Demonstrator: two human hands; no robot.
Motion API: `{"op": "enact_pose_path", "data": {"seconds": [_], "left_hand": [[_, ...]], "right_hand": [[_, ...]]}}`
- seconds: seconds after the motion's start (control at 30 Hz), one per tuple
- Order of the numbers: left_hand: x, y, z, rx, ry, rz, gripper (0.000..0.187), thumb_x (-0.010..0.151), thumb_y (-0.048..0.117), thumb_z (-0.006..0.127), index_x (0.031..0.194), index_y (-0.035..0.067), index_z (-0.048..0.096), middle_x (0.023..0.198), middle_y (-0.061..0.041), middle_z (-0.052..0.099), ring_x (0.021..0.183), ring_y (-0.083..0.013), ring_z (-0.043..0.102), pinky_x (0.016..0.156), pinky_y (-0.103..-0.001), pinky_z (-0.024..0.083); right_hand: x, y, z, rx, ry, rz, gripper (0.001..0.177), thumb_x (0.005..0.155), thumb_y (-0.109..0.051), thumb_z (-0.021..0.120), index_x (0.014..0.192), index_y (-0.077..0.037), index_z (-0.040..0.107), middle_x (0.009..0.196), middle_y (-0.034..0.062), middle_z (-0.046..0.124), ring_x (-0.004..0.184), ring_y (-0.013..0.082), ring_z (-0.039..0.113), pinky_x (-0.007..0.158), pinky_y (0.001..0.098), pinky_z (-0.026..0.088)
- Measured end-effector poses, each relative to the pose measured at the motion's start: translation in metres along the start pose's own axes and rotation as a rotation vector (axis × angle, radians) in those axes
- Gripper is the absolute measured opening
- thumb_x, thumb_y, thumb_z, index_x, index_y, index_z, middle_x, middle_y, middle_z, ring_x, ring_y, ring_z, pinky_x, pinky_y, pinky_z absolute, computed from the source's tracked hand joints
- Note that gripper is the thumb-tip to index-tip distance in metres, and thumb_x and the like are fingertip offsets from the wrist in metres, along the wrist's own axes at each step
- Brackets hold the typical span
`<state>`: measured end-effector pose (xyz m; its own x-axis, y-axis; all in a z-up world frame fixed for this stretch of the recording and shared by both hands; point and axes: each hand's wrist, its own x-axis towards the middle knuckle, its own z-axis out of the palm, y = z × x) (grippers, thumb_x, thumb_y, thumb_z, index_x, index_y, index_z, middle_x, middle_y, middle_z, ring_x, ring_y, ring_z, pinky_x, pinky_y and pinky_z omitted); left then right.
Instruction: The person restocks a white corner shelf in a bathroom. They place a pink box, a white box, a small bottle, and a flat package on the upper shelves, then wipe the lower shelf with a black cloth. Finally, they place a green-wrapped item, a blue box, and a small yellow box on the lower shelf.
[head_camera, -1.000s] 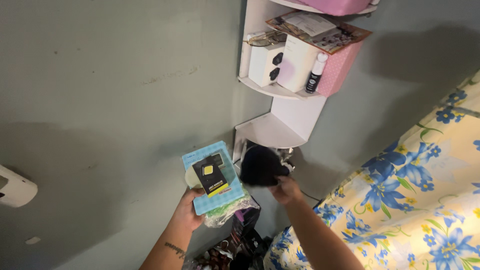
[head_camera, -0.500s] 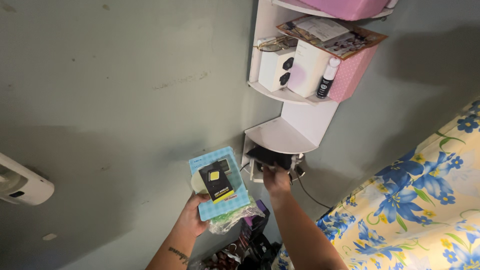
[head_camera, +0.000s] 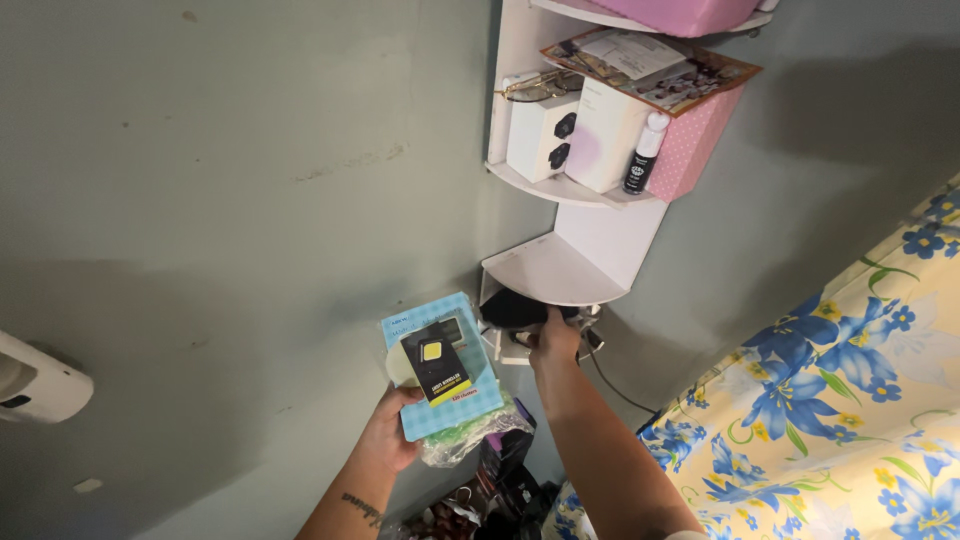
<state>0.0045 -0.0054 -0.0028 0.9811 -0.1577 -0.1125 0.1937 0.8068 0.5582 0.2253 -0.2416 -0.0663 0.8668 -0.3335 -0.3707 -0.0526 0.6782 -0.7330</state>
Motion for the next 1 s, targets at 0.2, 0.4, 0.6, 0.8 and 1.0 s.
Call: {"op": "enact_pose_path", "data": {"seconds": [0.2, 0.4, 0.6, 0.8, 1.0], "left_hand": [[0.007, -0.003, -0.001, 0.032, 0.071, 0.002, 0.07, 0.068, 0.014, 0.064, 0.137, 0.008, 0.05, 0.119, -0.014, 0.068, 0.112, -0.0333, 0.068, 0.1, -0.053, 0.054], [0.012, -0.006, -0.003, 0.022, 0.057, -0.039, 0.07, 0.069, 0.014, 0.065, 0.137, 0.007, 0.05, 0.121, -0.016, 0.066, 0.113, -0.0345, 0.067, 0.102, -0.053, 0.054], [0.014, -0.009, -0.003, 0.05, 0.106, -0.051, 0.069, 0.069, 0.014, 0.063, 0.137, 0.006, 0.05, 0.12, -0.017, 0.066, 0.114, -0.0349, 0.067, 0.102, -0.051, 0.055], [0.018, -0.01, -0.004, 0.032, 0.072, -0.021, 0.069, 0.07, 0.013, 0.062, 0.137, 0.005, 0.049, 0.121, -0.015, 0.066, 0.115, -0.0339, 0.065, 0.101, -0.052, 0.054], [0.021, -0.01, 0.001, 0.013, 0.0, -0.03, 0.071, 0.07, 0.012, 0.062, 0.139, 0.01, 0.047, 0.124, -0.015, 0.063, 0.115, -0.0346, 0.063, 0.101, -0.057, 0.052]], "right_hand": [[0.01, 0.009, -0.017, 0.211, -0.154, 0.071, 0.043, 0.086, 0.011, 0.056, 0.123, -0.011, 0.049, 0.104, 0.0133, 0.062, 0.087, 0.0315, 0.067, 0.072, 0.0436, 0.063], [0.0, 0.003, 0.002, 0.319, -0.156, -0.113, 0.045, 0.086, 0.015, 0.055, 0.123, -0.012, 0.054, 0.117, 0.0094, 0.062, 0.104, 0.0274, 0.068, 0.086, 0.0406, 0.063], [-0.012, -0.007, 0.011, 0.126, 0.035, -0.072, 0.032, 0.092, 0.008, 0.068, 0.115, -0.007, 0.052, 0.11, 0.012, 0.06, 0.089, 0.0274, 0.061, 0.073, 0.041, 0.048], [0.006, 0.009, -0.005, 0.287, -0.182, -0.123, 0.029, 0.09, 0.001, 0.056, 0.119, -0.003, 0.06, 0.113, 0.0091, 0.064, 0.099, 0.0218, 0.064, 0.084, 0.0371, 0.054], [0.01, 0.019, -0.015, -0.006, -0.421, -0.317, 0.054, 0.081, 0.01, 0.049, 0.134, 0.007, 0.061, 0.119, 0.0109, 0.064, 0.108, 0.0235, 0.058, 0.093, 0.0345, 0.046]]}}
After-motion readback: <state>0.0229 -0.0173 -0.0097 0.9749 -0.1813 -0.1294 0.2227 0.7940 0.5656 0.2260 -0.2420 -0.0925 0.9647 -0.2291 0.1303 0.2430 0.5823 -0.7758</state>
